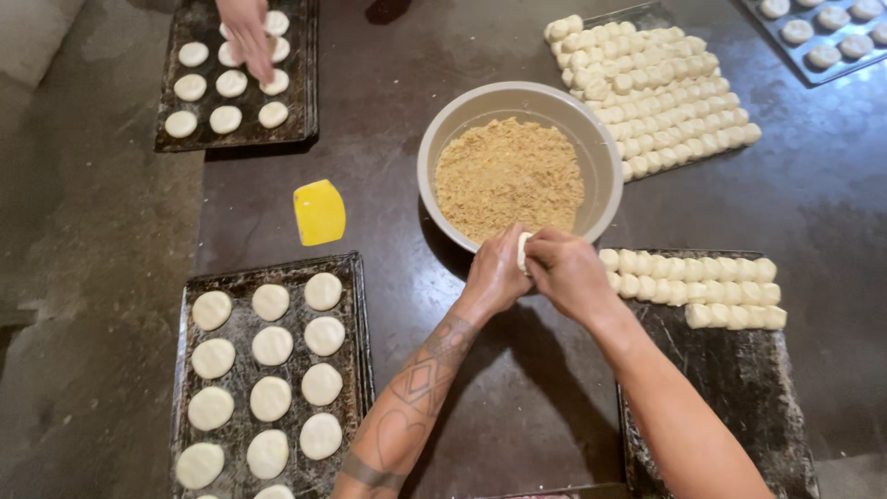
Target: The person prepares bread rolls by filling dough with a crumbly mixture, shaping them into balls, and placing them on a tray before moving the tray onto a rack.
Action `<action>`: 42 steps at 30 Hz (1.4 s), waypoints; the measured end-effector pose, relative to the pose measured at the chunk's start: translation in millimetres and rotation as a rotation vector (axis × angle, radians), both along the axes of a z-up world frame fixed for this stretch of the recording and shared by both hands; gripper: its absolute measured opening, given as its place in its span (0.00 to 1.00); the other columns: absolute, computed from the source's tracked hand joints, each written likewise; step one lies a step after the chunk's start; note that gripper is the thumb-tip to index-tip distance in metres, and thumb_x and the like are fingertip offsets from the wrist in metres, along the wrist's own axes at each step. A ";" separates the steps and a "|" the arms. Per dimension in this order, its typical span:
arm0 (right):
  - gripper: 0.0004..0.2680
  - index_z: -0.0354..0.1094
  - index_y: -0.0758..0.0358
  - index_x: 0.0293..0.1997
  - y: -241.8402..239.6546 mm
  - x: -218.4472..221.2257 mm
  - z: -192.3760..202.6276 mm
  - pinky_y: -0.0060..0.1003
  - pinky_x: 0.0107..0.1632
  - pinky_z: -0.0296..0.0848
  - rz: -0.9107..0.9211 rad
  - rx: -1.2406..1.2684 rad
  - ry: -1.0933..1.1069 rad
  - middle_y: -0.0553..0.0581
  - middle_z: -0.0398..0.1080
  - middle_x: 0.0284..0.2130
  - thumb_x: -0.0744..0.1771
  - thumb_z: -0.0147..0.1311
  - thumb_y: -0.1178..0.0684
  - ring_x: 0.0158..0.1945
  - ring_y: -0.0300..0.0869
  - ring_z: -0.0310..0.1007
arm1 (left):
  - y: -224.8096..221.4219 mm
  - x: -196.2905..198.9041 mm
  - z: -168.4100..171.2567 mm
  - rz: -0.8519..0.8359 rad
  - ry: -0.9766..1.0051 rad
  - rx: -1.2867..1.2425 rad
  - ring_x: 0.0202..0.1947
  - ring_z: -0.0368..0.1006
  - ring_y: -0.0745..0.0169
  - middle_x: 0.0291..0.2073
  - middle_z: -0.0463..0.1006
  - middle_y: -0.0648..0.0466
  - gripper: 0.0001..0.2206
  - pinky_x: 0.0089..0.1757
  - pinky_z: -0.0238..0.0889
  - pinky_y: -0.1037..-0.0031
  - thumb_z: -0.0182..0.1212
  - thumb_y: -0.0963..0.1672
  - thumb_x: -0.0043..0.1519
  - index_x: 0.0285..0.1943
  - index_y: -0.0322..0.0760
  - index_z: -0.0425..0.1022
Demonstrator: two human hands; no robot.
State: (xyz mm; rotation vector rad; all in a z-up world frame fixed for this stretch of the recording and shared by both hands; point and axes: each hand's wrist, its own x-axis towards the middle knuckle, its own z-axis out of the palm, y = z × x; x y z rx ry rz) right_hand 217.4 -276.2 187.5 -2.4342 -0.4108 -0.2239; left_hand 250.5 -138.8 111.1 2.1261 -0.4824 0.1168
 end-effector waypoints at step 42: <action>0.07 0.70 0.66 0.47 60.8 -102.9 -94.4 0.52 0.45 0.72 0.110 0.232 0.285 0.65 0.75 0.37 0.66 0.54 0.58 0.43 0.62 0.74 | 51.3 -144.2 -92.5 0.358 0.123 -0.305 0.42 0.77 0.54 0.39 0.79 0.48 0.12 0.44 0.70 0.67 0.67 0.36 0.54 0.46 0.33 0.75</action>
